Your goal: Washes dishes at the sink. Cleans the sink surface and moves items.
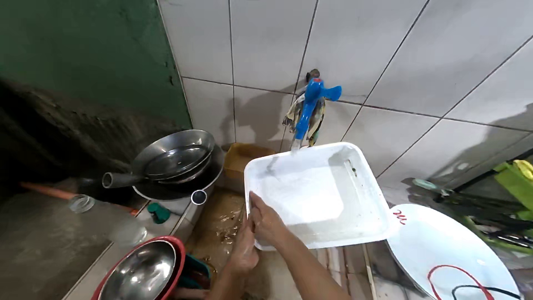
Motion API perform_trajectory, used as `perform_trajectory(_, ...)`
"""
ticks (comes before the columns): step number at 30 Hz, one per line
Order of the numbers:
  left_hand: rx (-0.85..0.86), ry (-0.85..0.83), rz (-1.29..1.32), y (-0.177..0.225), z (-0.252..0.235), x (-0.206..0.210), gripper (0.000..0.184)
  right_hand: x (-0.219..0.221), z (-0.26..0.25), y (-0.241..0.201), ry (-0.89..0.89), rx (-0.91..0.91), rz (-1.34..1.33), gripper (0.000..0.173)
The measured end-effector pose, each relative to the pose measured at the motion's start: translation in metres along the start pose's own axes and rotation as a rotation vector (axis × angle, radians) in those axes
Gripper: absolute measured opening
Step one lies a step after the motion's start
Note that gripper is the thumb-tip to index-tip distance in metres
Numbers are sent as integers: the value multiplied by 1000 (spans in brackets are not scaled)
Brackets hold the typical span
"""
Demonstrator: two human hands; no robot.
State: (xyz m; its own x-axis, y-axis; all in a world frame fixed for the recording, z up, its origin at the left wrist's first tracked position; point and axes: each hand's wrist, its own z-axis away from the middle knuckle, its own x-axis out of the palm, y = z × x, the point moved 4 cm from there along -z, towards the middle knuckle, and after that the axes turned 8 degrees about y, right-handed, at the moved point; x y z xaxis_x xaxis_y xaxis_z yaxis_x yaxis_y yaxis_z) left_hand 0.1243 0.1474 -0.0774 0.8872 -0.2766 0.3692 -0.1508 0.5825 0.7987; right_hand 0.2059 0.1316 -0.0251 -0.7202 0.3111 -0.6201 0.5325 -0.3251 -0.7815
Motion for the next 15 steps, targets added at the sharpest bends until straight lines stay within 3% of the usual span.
perform_trajectory(4, -78, -102, 194, -12, -7, -8, 43, 2, 29, -3, -159, 135, 169, 57)
perform_trajectory(7, -58, 2, 30, -2, -9, -9, 45, 2, 44, -4, -239, 198, 297, 64)
perform_trajectory(9, 2, 173, -222, 13, -6, -8, 52, 6, 53, 5, -227, -1, 382, 51)
perform_trajectory(12, 103, 186, -322, 34, 4, -8, 59, 8, 70, 30, -121, -324, 391, 42)
perform_trajectory(15, 151, 197, -415, 53, 18, -20, 56, -3, 86, 52, 19, -402, 319, 46)
